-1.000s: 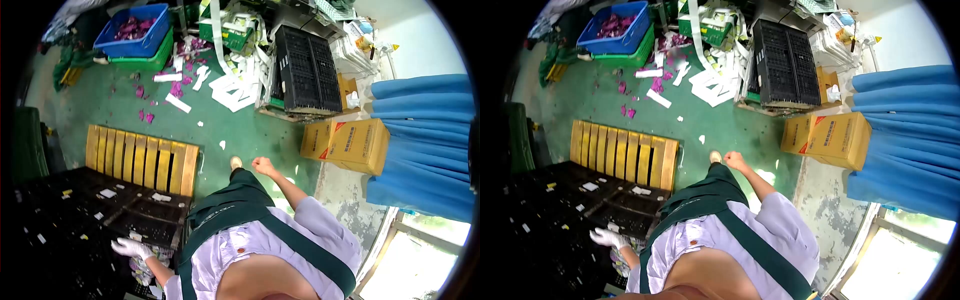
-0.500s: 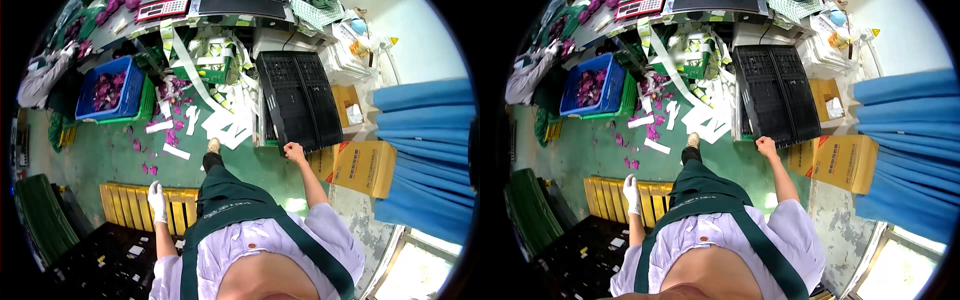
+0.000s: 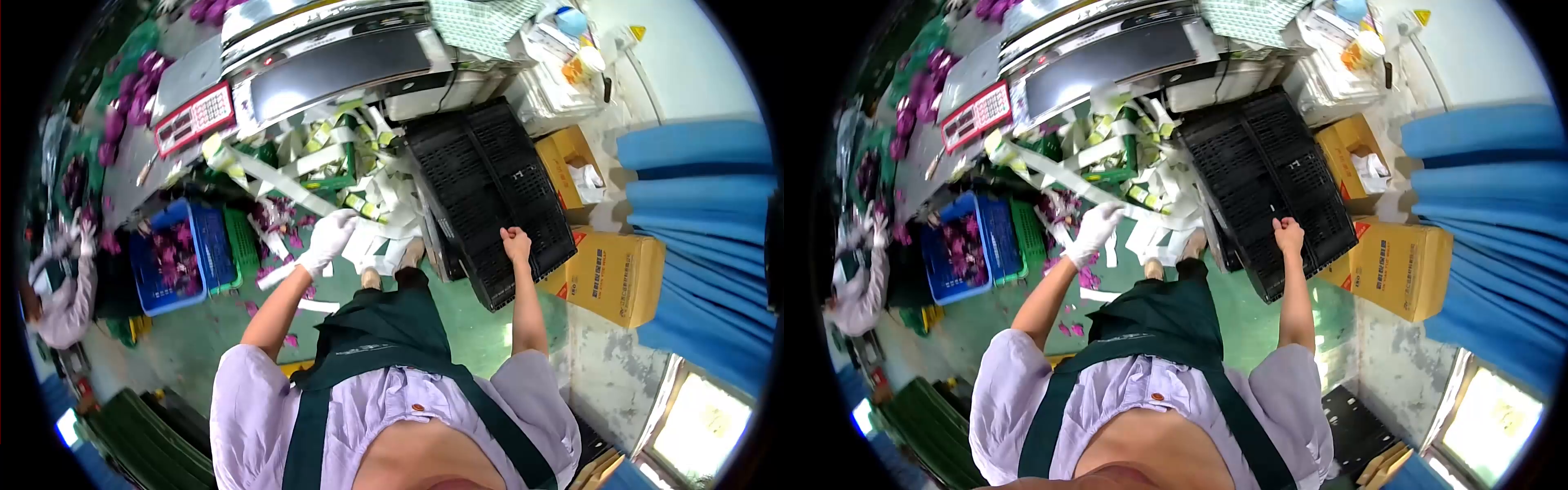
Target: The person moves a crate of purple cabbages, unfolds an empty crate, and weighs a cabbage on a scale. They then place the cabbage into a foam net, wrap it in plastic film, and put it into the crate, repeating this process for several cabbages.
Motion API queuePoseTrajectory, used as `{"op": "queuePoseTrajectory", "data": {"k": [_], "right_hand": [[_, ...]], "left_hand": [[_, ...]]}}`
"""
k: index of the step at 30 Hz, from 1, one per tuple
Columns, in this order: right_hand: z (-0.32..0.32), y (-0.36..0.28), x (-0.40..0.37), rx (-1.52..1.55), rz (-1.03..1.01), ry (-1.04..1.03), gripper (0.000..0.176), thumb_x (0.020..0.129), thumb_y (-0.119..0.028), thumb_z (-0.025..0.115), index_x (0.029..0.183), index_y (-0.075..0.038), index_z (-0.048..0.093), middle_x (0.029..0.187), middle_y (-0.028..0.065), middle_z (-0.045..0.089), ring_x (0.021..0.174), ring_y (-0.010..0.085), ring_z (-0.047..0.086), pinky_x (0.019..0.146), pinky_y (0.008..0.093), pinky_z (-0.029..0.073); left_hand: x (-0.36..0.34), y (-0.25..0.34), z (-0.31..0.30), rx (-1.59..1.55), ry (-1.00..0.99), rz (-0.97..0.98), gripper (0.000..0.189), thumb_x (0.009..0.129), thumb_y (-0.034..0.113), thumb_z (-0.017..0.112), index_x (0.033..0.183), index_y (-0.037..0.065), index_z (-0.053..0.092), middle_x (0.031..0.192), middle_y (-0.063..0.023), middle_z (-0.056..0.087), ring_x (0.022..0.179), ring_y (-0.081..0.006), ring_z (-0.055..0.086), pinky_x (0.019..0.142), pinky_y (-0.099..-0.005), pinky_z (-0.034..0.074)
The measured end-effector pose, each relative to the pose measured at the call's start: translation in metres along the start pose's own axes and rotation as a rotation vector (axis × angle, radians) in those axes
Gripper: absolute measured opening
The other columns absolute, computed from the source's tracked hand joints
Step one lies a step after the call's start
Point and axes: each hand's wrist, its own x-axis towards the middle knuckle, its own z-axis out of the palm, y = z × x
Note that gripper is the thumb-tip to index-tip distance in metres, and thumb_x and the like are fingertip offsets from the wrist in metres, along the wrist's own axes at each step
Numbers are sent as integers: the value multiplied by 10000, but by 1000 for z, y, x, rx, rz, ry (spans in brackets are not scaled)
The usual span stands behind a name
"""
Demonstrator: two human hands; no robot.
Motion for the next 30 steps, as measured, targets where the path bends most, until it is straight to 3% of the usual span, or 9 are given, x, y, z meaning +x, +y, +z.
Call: {"op": "queuePoseTrajectory", "data": {"k": [7, 11, 14, 17, 18, 22, 25, 27, 30], "right_hand": [[21, -7, 86, -111, 56, 38, 661, 751, -542, 572, 1161, -26, 528, 1050, 238, 582, 1036, 370, 527, 880, 420, 418], [18, -23, 105, -275, 94, -211, 770, 693, -611, 587, 1140, 13, 530, 1047, 230, 589, 1022, 359, 546, 892, 433, 410], [-31, -38, 104, -189, 140, -219, 667, 640, -492, 708, 1072, -2, 574, 1052, 200, 599, 1003, 319, 571, 877, 405, 438], [-111, -39, 108, -107, 140, -101, 555, 646, -428, 720, 1025, -37, 615, 995, 185, 622, 936, 317, 600, 818, 407, 473], [-123, -25, 119, -108, 69, 29, 456, 647, -400, 721, 949, -67, 646, 897, 168, 646, 869, 311, 622, 772, 400, 493], [-183, -13, 174, -184, 121, 271, 368, 636, -359, 739, 880, -101, 642, 848, 129, 649, 818, 300, 616, 699, 412, 488], [-196, -23, 180, -316, 67, 286, 396, 620, -342, 756, 903, -104, 615, 846, 107, 634, 809, 312, 592, 684, 412, 477], [-174, -36, 149, -335, -197, 477, 349, 646, -313, 742, 881, -106, 589, 826, 90, 610, 771, 313, 569, 655, 411, 469], [-140, -44, 92, -6, -144, 425, 257, 703, -279, 699, 827, -99, 563, 764, 84, 585, 722, 301, 557, 611, 410, 457]], "left_hand": [[89, 119, 90, 235, -541, 472, 261, 827, 250, 502, 1010, 96, 605, 949, -143, 612, 870, -310, 589, 787, -374, 466], [118, 144, 136, 219, -678, 499, 261, 818, 233, 507, 992, 62, 597, 940, -126, 610, 902, -289, 580, 797, -381, 460], [150, 150, 173, 302, -651, 657, 268, 800, 224, 525, 976, 36, 600, 925, -124, 608, 890, -284, 583, 787, -384, 461], [183, 153, 214, 518, -474, 826, 420, 793, 257, 544, 1146, 31, 517, 1243, -170, 465, 1184, -300, 421, 971, -448, 329], [198, 160, 225, 605, -599, 789, 529, 803, 296, 536, 1246, 28, 429, 1364, -187, 330, 1295, -307, 270, 1026, -500, 224], [243, 169, 260, 867, -742, 788, 652, 844, 450, 463, 1327, 31, 336, 1417, -177, 249, 1318, -304, 228, 1032, -554, 165], [247, 169, 263, 972, -734, 830, 601, 835, 470, 469, 1206, -3, 463, 1288, -197, 427, 1165, -319, 433, 970, -515, 292], [243, 187, 247, 929, -696, 930, 510, 801, 522, 486, 919, 41, 610, 910, -101, 598, 854, -250, 547, 731, -429, 399], [216, 224, 174, 472, -628, 996, 453, 795, 466, 513, 602, 64, 595, 556, -126, 554, 579, -314, 568, 584, -407, 432]]}}
